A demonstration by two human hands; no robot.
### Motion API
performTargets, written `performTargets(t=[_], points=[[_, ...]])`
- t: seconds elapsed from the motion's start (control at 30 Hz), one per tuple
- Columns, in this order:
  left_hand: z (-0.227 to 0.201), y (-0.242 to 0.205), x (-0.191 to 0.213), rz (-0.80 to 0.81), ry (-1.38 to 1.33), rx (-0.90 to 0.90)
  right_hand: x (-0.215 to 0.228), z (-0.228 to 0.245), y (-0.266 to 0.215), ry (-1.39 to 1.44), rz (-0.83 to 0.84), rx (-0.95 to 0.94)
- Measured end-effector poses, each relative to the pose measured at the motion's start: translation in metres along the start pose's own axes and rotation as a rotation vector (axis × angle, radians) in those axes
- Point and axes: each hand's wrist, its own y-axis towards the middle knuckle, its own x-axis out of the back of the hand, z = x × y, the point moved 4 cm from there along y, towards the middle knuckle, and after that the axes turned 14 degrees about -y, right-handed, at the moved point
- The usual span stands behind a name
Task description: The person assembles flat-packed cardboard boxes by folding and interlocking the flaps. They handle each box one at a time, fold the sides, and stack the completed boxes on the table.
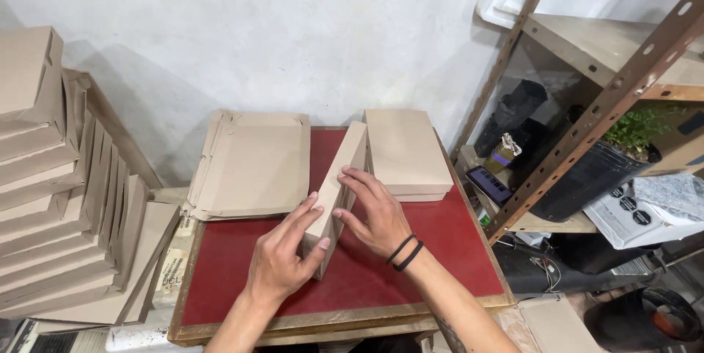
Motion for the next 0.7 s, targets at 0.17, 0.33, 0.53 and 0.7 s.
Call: performTargets(t=[0.17, 0.33, 0.53, 0.7], points=[[0.006, -0.002, 0.001, -0.005, -0.013, 0.012, -0.007, -0.01, 0.005, 0.035, -0.015, -0.003], [0.011, -0.001, 0.003, -0.007, -0.043, -0.012, -0.012, -0.017, -0.002, 0.08, -0.01, -0.047], [0.026, -0.002, 0.014, 0.013, -0.101, 0.073, -0.007, -0.026, -0.013, 0.134, -0.004, -0.044], [0.025, -0.004, 0.017, -0.026, -0.032, 0.09, 0.016, -0.032, -0.03, 0.139, -0.013, -0.104]])
